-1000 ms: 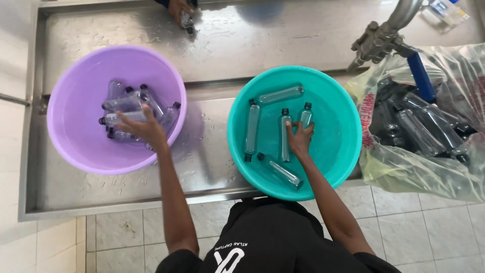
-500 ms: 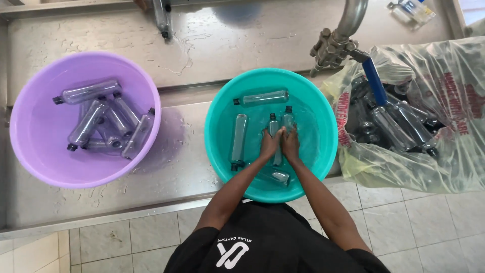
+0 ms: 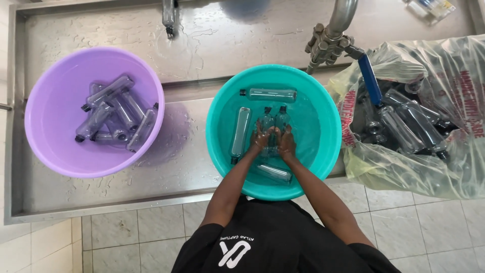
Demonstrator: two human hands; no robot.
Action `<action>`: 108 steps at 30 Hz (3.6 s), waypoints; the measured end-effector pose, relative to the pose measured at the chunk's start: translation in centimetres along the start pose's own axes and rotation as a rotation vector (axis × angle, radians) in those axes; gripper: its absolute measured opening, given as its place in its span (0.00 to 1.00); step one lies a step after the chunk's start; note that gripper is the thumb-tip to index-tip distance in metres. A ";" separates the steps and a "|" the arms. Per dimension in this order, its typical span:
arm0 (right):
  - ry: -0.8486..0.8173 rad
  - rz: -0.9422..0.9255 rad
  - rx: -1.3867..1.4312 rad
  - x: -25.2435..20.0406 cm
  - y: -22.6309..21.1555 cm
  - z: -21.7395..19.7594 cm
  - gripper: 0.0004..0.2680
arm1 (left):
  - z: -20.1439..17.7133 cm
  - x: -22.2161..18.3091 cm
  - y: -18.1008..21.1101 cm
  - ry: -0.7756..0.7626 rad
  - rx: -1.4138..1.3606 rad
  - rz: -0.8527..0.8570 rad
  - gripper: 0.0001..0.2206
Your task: Rinsing plastic bottles in a basin of water and transferring them between containers at a production facility.
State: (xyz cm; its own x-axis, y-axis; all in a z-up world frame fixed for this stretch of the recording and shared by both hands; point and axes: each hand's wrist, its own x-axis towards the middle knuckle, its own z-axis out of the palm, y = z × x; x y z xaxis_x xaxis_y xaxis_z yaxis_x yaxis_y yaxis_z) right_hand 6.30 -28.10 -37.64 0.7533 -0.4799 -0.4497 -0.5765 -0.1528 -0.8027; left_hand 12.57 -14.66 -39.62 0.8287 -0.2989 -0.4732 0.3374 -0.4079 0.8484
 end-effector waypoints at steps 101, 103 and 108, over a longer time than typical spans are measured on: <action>-0.177 0.429 0.731 -20.0 -15.8 -9.6 0.18 | -7.7 -19.7 10.7 -0.267 -0.804 -0.444 0.22; -0.185 0.406 0.741 -17.1 -13.9 -9.0 0.17 | -6.8 -18.1 11.0 -0.282 -0.837 -0.430 0.22; -0.248 0.327 0.850 -12.5 -8.8 -6.0 0.16 | -5.4 -14.4 4.6 -0.350 -0.922 -0.444 0.29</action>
State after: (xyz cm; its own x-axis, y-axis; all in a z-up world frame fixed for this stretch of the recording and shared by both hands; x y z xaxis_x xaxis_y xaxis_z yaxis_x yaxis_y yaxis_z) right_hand 0.05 -25.93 -22.56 0.6970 -0.1753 -0.6953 -0.4208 0.6850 -0.5947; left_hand 4.63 -7.58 -27.60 0.4257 -0.5736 -0.6998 0.9032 0.2221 0.3674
